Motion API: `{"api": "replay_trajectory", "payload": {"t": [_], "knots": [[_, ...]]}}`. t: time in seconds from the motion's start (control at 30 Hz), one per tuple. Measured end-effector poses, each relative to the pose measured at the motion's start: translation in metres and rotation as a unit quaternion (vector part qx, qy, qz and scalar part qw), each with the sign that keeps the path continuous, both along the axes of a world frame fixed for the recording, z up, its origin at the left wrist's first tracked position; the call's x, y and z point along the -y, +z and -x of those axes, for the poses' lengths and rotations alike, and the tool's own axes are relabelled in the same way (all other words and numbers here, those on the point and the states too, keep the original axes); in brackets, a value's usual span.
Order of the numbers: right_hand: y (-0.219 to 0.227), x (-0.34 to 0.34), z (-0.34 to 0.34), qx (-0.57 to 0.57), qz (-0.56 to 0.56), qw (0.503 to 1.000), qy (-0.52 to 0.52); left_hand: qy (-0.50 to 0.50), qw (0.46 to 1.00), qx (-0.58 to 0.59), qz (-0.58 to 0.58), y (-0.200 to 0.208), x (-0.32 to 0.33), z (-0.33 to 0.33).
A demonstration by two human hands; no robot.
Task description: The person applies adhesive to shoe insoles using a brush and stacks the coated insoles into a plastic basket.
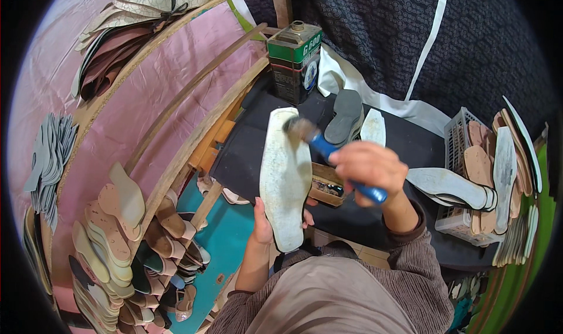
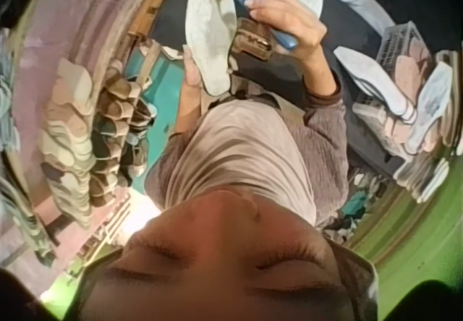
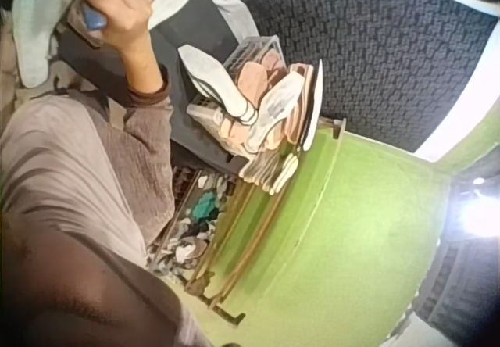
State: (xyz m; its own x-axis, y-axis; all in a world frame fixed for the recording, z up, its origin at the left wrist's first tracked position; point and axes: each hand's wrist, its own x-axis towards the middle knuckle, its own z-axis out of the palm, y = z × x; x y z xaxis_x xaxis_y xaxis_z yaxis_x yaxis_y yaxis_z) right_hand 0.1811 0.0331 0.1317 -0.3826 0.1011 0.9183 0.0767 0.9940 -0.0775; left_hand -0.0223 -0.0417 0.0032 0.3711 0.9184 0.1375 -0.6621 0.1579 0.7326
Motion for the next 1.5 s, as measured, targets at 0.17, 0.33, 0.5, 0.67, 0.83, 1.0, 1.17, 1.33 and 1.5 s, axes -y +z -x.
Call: {"api": "replay_trajectory", "payload": {"t": [0.17, 0.33, 0.5, 0.67, 0.83, 1.0, 1.17, 1.33, 1.5], "knots": [[-0.008, 0.016, 0.011, 0.057, -0.033, 0.993, 0.098, 0.053, 0.996, -0.074, 0.025, 0.019, 0.003, -0.002], [0.008, 0.010, 0.009, 0.064, -0.055, 0.995, 0.054, -0.032, 0.999, 0.020, 0.002, 0.002, 0.003, 0.004], [0.001, 0.007, 0.005, 0.066, 0.008, 0.996, 0.064, -0.048, 0.999, -0.008, -0.020, -0.002, -0.001, 0.005], [-0.014, 0.025, 0.008, 0.126, -0.027, 0.983, 0.128, 0.171, 0.967, -0.181, 0.050, 0.012, 0.005, -0.006], [0.001, 0.001, -0.007, 0.024, 0.007, 1.000, -0.013, -0.062, 0.998, 0.004, -0.005, -0.004, 0.000, 0.003], [-0.025, 0.029, 0.005, 0.166, -0.020, 0.974, 0.151, 0.048, 0.990, -0.104, 0.077, 0.008, -0.004, 0.003], [-0.002, -0.003, -0.011, 0.049, -0.007, 0.999, -0.021, -0.044, 0.999, -0.010, 0.013, -0.006, -0.006, 0.009], [-0.032, 0.017, -0.002, 0.116, 0.063, 0.983, 0.130, 0.037, 0.992, 0.079, 0.095, -0.006, -0.009, 0.006], [-0.033, 0.011, -0.006, 0.090, 0.111, 0.978, 0.155, -0.002, 0.999, 0.041, 0.034, -0.011, -0.009, 0.012]]}}
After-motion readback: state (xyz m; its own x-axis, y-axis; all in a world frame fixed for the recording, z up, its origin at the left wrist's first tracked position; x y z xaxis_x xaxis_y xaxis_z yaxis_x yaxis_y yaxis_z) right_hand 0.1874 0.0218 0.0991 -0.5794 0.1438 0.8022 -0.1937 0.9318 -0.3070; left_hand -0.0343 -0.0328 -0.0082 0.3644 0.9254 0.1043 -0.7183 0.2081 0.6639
